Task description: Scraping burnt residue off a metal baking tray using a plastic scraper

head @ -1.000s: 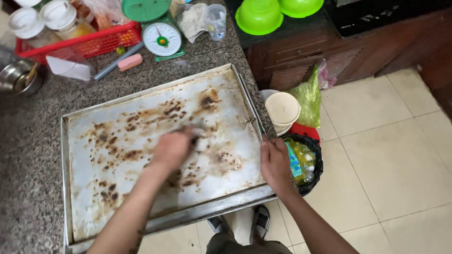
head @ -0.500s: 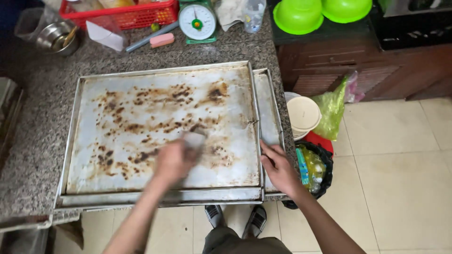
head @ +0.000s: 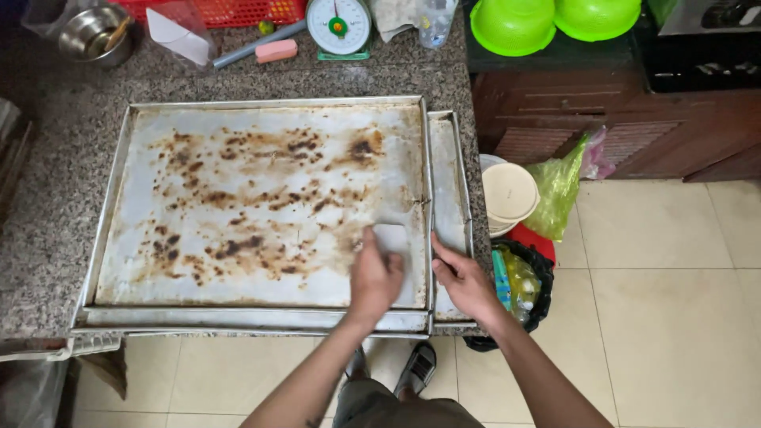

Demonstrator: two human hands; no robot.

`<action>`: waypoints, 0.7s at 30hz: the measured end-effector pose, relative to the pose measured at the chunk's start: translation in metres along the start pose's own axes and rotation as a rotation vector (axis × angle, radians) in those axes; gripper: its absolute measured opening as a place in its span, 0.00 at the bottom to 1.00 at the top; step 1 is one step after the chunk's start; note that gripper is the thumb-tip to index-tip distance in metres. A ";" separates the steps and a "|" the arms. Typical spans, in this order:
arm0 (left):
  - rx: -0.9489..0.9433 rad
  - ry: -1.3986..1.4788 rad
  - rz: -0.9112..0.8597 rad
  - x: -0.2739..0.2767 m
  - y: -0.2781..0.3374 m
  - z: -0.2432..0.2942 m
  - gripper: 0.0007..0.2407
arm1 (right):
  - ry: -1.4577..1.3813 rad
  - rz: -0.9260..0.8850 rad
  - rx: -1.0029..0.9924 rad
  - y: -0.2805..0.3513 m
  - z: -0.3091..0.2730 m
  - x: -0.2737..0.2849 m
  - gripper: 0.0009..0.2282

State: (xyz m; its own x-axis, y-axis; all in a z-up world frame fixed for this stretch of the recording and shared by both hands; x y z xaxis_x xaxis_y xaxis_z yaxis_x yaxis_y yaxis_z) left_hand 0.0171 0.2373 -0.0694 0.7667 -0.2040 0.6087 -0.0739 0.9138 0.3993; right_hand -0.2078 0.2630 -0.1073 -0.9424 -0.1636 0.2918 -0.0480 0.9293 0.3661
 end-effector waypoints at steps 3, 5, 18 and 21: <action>-0.045 -0.040 -0.028 -0.024 -0.005 0.012 0.29 | -0.038 0.005 0.013 -0.017 0.021 -0.009 0.26; -0.071 -0.052 -0.053 -0.026 -0.003 0.029 0.27 | -0.050 0.007 -0.001 -0.017 0.023 -0.005 0.26; 0.004 0.221 -0.014 0.118 -0.055 -0.076 0.34 | -0.074 0.112 -0.125 -0.004 0.001 -0.009 0.26; -0.030 0.129 0.170 0.226 -0.086 -0.154 0.30 | -0.127 0.100 -0.147 0.007 -0.016 -0.003 0.26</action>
State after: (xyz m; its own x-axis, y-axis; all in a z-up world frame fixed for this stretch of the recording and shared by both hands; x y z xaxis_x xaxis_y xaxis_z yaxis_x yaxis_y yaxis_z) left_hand 0.2946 0.1664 -0.0720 0.8200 -0.0009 0.5724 -0.1920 0.9416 0.2766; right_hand -0.1996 0.2644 -0.0913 -0.9746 -0.0216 0.2229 0.0877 0.8790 0.4686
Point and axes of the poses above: each hand's wrist, its own y-axis away from the middle knuckle, its own x-axis out of the back of the hand, z = x × y, the point moved 3 cm from there along -y, towards the middle knuckle, and after that the axes turned 6 degrees about -x, right-handed, at the moved point
